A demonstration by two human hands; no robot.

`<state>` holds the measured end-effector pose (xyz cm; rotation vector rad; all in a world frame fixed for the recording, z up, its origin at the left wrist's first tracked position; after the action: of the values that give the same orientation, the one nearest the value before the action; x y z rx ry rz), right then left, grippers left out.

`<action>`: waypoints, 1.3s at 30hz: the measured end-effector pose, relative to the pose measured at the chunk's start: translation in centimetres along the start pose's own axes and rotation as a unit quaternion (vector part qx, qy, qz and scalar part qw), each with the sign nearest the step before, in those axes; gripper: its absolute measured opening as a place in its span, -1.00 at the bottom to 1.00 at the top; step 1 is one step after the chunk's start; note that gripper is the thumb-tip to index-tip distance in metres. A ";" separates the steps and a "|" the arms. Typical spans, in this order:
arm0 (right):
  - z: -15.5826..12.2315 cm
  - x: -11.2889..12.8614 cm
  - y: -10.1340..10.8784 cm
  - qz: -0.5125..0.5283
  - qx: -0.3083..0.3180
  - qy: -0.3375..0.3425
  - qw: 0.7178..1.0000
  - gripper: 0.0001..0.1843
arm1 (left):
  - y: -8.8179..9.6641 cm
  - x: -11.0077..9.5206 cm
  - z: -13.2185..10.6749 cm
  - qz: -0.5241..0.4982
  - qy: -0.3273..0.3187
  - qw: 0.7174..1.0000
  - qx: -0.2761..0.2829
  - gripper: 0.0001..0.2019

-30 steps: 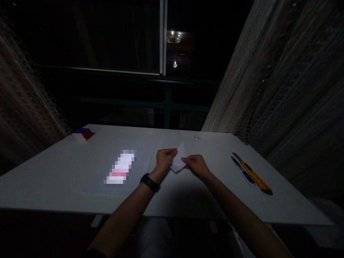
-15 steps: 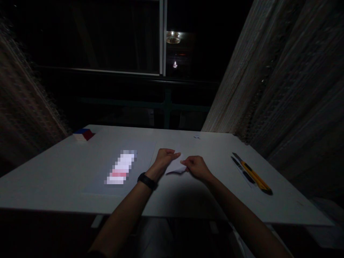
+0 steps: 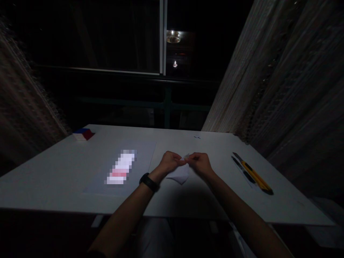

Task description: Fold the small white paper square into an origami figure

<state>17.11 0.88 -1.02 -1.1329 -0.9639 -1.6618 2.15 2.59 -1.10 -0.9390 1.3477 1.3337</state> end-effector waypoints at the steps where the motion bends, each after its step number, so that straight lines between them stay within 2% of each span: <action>1: 0.0 0.0 0.0 0.001 -0.003 -0.006 1.000 -0.73 | 0.0 0.1 0.0 0.005 -0.005 1.000 -0.001 -0.67; 6: 0.0 0.0 -0.1 0.047 0.011 -0.027 0.998 -0.71 | -0.1 0.2 0.1 0.045 -0.026 0.999 -0.016 -0.69; 10: 0.1 -0.5 0.0 0.066 -0.026 -0.049 0.996 -0.70 | -0.2 0.0 0.0 0.087 -0.058 0.994 -0.037 -0.70; 13: 0.3 -0.8 0.1 0.125 -0.047 -0.085 0.987 -0.70 | -0.2 -0.5 -0.2 0.077 -0.099 0.991 -0.046 -0.68; 17: 0.3 -0.5 0.3 0.190 -0.052 -0.149 0.969 -0.70 | -0.4 -0.9 -0.6 0.050 -0.157 0.986 -0.025 -0.69; 21: 0.3 -0.2 0.5 0.197 -0.060 -0.171 0.964 -0.74 | -0.5 -1.0 -0.8 0.072 -0.182 0.981 -0.007 -0.68; 27: 0.3 -0.4 0.7 0.225 -0.086 -0.203 0.949 -0.76 | -0.4 -1.8 -1.2 0.031 -0.174 0.984 0.037 -0.72; 31: 0.3 -0.7 0.5 0.224 -0.092 -0.210 0.947 -0.79 | -0.4 -1.9 -1.3 0.017 -0.160 0.986 0.039 -0.72; 36: 0.4 -0.8 0.4 0.195 -0.097 -0.168 0.961 -0.77 | -0.4 -1.4 -0.9 0.004 -0.134 0.990 0.053 -0.70; 39: 0.3 -0.8 0.4 0.178 -0.098 -0.141 0.969 -0.77 | -0.3 -1.1 -0.6 0.008 -0.131 0.990 0.042 -0.69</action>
<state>17.68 1.25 -1.60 -1.6057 -0.7209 -1.3474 2.64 1.86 -0.17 -0.6704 1.2007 1.3503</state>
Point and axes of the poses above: each hand's wrist, its own z-axis towards the middle knuckle, its own y-axis out of the back of the hand, x = y × z, the point moved 2 cm from there along z, towards the middle knuckle, and after that the axes turned 12 degrees about -x, right-handed, at the moved point
